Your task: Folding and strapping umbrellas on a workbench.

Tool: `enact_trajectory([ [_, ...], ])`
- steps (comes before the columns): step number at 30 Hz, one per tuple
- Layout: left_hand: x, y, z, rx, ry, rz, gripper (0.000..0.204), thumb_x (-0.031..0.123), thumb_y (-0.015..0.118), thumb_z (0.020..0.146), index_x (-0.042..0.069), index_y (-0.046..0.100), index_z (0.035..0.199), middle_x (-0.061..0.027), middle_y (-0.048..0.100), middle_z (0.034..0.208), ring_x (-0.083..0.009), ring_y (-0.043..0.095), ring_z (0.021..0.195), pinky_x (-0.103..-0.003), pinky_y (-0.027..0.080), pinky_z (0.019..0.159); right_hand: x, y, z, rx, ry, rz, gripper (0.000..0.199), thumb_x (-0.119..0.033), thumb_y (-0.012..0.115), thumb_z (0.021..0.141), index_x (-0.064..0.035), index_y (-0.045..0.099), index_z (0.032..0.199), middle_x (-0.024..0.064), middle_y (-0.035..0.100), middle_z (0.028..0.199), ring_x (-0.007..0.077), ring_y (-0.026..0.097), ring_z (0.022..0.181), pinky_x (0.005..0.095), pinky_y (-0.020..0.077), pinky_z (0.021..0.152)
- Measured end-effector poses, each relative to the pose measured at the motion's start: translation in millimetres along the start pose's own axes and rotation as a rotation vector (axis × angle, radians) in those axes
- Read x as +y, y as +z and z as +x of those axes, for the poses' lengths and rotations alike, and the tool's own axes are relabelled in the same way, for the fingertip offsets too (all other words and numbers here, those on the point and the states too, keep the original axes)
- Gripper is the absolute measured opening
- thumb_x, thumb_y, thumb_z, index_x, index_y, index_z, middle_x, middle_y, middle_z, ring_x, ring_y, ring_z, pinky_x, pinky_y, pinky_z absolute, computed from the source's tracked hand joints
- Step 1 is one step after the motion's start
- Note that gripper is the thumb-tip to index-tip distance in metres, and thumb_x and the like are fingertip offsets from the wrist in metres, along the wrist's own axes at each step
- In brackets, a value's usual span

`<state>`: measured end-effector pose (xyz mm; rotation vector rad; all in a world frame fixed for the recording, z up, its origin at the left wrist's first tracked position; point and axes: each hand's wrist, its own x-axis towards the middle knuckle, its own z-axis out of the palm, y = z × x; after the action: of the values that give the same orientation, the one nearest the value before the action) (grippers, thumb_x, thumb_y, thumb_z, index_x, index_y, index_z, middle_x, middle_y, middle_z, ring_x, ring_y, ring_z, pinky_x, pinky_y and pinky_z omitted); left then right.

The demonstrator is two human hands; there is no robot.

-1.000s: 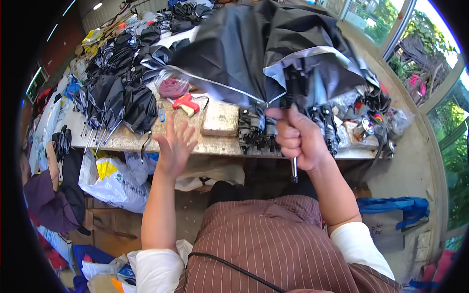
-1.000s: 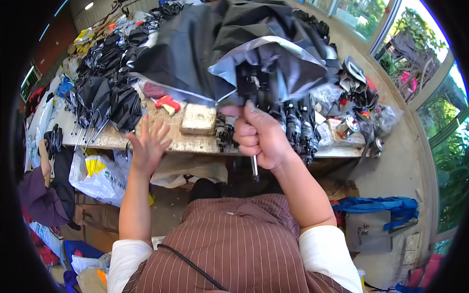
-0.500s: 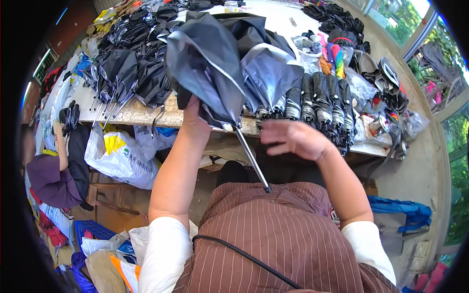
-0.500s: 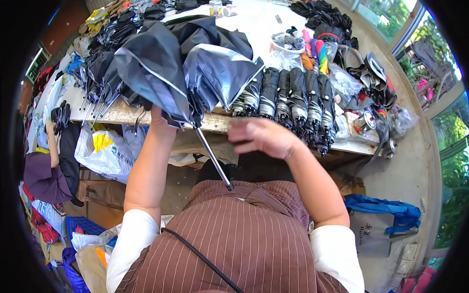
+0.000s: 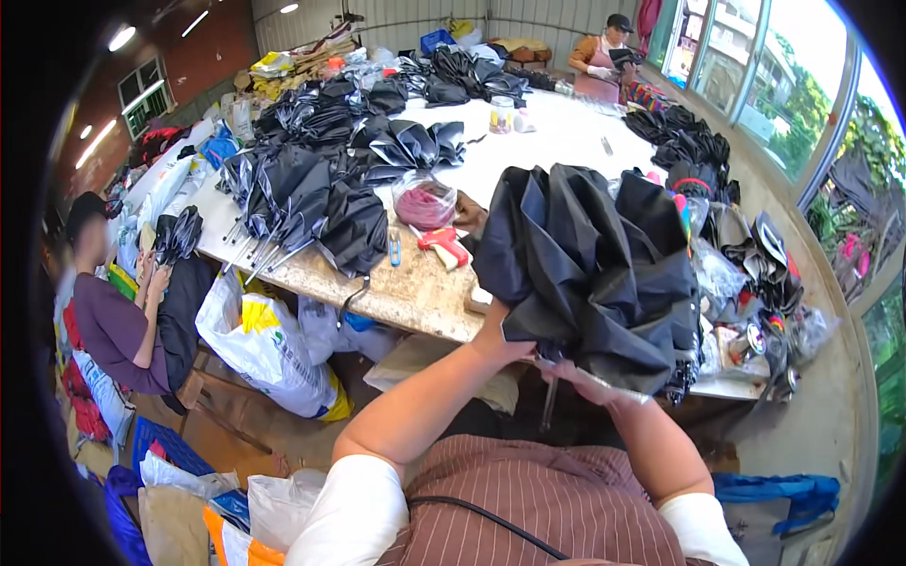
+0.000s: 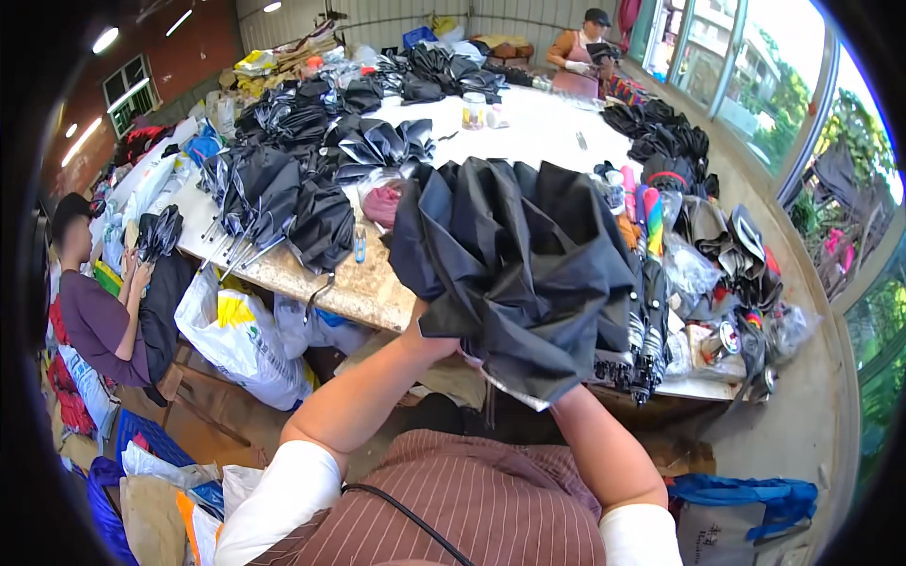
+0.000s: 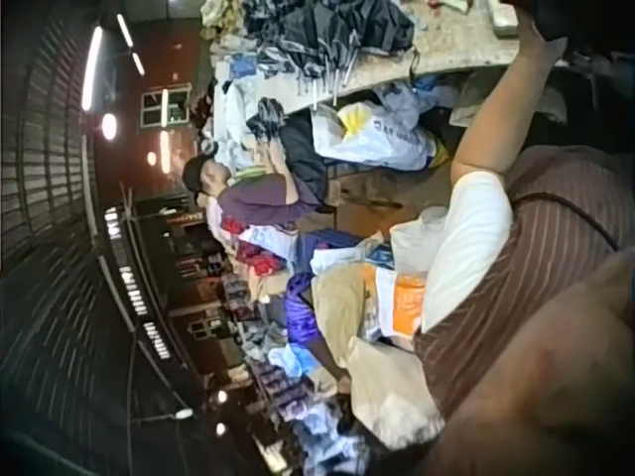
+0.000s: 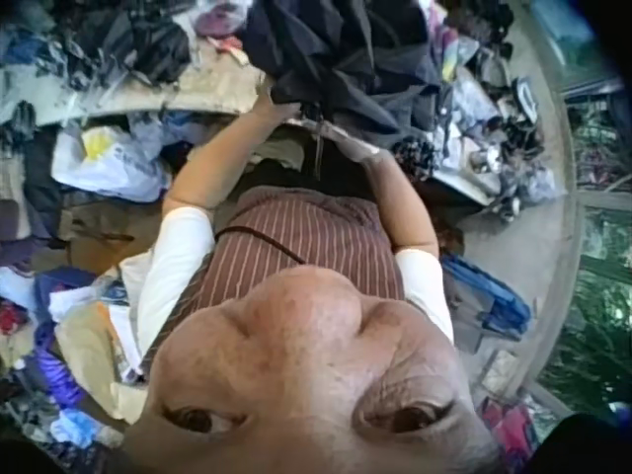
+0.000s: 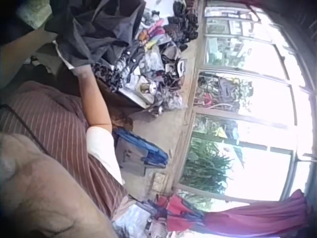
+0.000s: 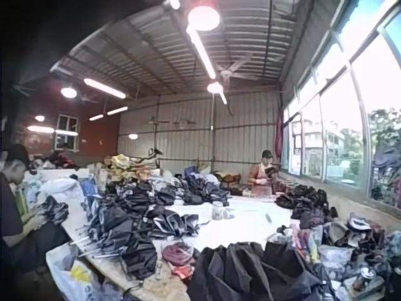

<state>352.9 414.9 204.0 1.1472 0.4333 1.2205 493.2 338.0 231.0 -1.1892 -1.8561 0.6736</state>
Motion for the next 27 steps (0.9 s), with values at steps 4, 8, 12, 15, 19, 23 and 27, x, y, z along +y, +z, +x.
enact_trajectory([
  [4, -2, 11, 0, -0.157, 0.017, 0.103, 0.065, 0.011, 0.066, 0.083, 0.005, 0.034, 0.139, -0.0135, 0.043, 0.138, -0.0226, 0.045, 0.123, -0.035, 0.037, 0.103, 28, 7, -24, -0.161, 0.361, 1.038, 0.050, -0.009, 0.073, 0.075, -0.0042, 0.052, 0.120, 0.0181, 0.059, 0.107, 0.0187, 0.052, 0.079, 0.0225, 0.0377, 0.059],
  [8, -3, 23, 1, -0.248, 0.349, 0.242, 0.049, 0.009, 0.060, 0.087, 0.004, 0.043, 0.133, -0.0116, 0.053, 0.127, -0.0199, 0.054, 0.111, -0.033, 0.045, 0.092, 36, 7, -37, -0.273, 0.414, 1.403, 0.031, -0.007, 0.071, 0.076, -0.0044, 0.057, 0.104, 0.0096, 0.058, 0.075, 0.0110, 0.041, 0.053, 0.0188, 0.0276, 0.045],
  [12, 8, -13, -20, -0.393, -0.247, 0.380, 0.021, 0.011, 0.057, 0.088, 0.001, 0.062, 0.106, -0.0112, 0.066, 0.100, -0.0194, 0.063, 0.084, -0.030, 0.049, 0.080, 112, -23, -73, 0.018, 0.377, 1.605, 0.014, -0.019, 0.067, 0.083, -0.0079, 0.058, 0.082, -0.0027, 0.040, 0.056, 0.0062, 0.032, 0.048, 0.0171, 0.0216, 0.045],
  [15, 6, -57, -33, -0.145, -0.479, 0.255, 0.022, 0.013, 0.048, 0.093, -0.003, 0.062, 0.097, -0.0136, 0.066, 0.095, -0.0200, 0.064, 0.075, -0.030, 0.051, 0.077, 135, -49, -91, 0.079, 0.471, 1.595, 0.019, -0.022, 0.062, 0.088, -0.0121, 0.055, 0.074, -0.0049, 0.035, 0.055, 0.0051, 0.028, 0.047, 0.0180, 0.0188, 0.044],
  [19, 27, -65, -21, 0.043, -0.112, 0.462, 0.028, 0.021, 0.047, 0.093, -0.001, 0.060, 0.106, -0.0140, 0.061, 0.105, -0.0201, 0.060, 0.090, -0.028, 0.046, 0.086, 106, -47, -102, 0.201, 0.627, 1.592, 0.018, -0.024, 0.059, 0.090, -0.0145, 0.056, 0.076, -0.0053, 0.036, 0.058, 0.0041, 0.025, 0.047, 0.0179, 0.0177, 0.044],
  [23, 25, 12, -26, -0.285, 0.588, 1.067, 0.048, 0.021, 0.051, 0.093, 0.004, 0.035, 0.135, -0.0135, 0.064, 0.096, -0.0171, 0.059, 0.082, -0.026, 0.045, 0.079, 73, -31, -102, 0.311, 0.709, 1.483, 0.013, -0.025, 0.059, 0.090, -0.0137, 0.057, 0.084, -0.0044, 0.037, 0.063, 0.0048, 0.027, 0.051, 0.0184, 0.0194, 0.048],
  [27, 42, -27, -45, -0.358, -0.181, 0.427, 0.051, 0.020, 0.049, 0.094, 0.003, 0.029, 0.138, -0.0100, 0.062, 0.083, -0.0138, 0.055, 0.068, -0.023, 0.043, 0.066, 71, -32, -103, 0.252, 0.657, 1.222, 0.013, -0.020, 0.057, 0.089, -0.0093, 0.055, 0.097, 0.0020, 0.041, 0.083, 0.0099, 0.036, 0.067, 0.0231, 0.0269, 0.062],
])
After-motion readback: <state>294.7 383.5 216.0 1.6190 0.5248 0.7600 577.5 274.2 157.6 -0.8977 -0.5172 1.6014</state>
